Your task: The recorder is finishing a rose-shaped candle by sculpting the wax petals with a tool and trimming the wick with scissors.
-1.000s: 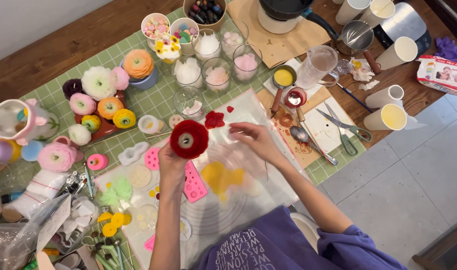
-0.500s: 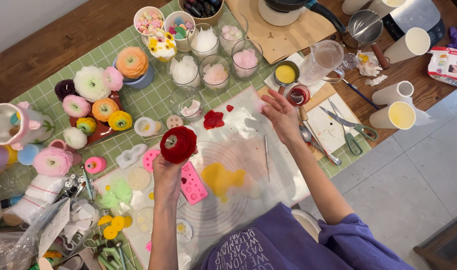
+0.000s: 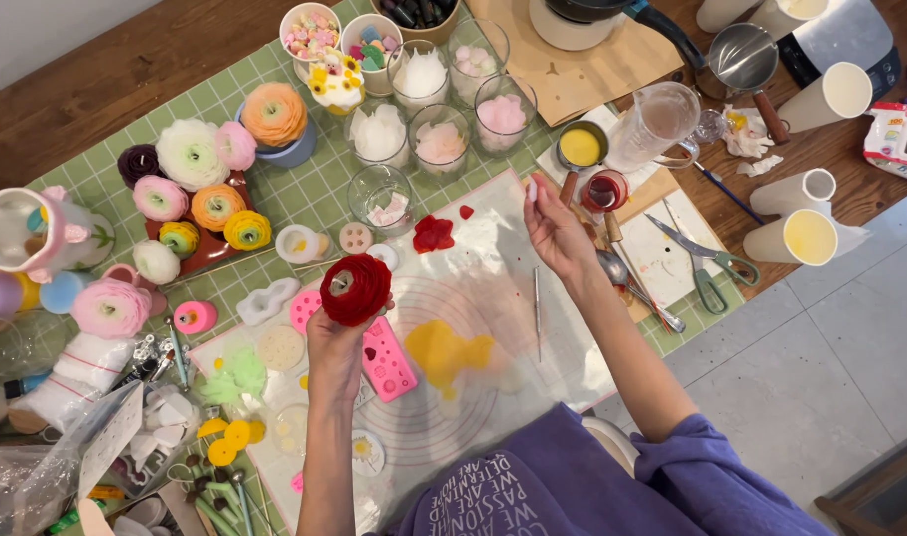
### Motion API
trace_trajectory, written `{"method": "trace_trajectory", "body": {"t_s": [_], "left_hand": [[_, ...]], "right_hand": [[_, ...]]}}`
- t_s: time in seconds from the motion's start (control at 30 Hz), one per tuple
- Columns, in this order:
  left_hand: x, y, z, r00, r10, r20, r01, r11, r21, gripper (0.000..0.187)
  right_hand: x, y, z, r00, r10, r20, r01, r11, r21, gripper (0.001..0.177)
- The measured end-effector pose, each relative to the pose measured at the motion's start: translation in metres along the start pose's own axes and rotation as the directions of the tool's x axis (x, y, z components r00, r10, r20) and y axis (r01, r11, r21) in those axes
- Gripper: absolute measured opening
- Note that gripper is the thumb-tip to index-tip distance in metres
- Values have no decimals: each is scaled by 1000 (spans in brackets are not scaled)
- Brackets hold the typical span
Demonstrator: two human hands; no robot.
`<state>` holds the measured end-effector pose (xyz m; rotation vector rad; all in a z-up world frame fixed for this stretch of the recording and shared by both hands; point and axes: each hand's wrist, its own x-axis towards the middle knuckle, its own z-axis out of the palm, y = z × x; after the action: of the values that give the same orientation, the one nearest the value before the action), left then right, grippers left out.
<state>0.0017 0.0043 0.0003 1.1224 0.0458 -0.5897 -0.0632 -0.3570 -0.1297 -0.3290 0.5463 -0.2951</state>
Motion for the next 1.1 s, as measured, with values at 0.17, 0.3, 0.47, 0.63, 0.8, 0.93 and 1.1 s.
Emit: {"method": "trace_trajectory", "body": {"t_s": [0.17, 0.3, 0.47, 0.63, 0.8, 0.93, 1.1], "left_hand": [[1, 1, -2, 1000, 7, -3, -7, 1000, -15, 42], [2, 0, -3, 1000, 26, -3, -26, 999, 20, 40], [6, -7, -8, 1000, 9, -19, -9, 1000, 4, 40], [14, -27, -21, 994, 75, -80, -69, 995, 73, 40], [24, -51, -37, 990, 114, -84, -102, 986, 134, 39], [22, -34, -32, 980, 197, 7, -189, 930, 314, 40], [8, 2, -23, 969, 247, 30, -229, 836, 499, 42]], "right_hand": [[22, 16, -21, 983, 171, -66, -172, 985, -6, 37], [64, 44, -73, 960, 196, -200, -201, 980, -4, 39], [69, 50, -27, 940, 57, -336, -180, 920, -349, 48], [7, 62, 51, 1000, 14, -28, -31, 552, -833, 61], [-69, 69, 146, 796, 472, 379, 161, 438, -884, 75], [-67, 78, 156, 669, 641, 375, 3, 502, -865, 72], [-68, 85, 182, 697, 686, 208, -294, 538, -790, 61]]}}
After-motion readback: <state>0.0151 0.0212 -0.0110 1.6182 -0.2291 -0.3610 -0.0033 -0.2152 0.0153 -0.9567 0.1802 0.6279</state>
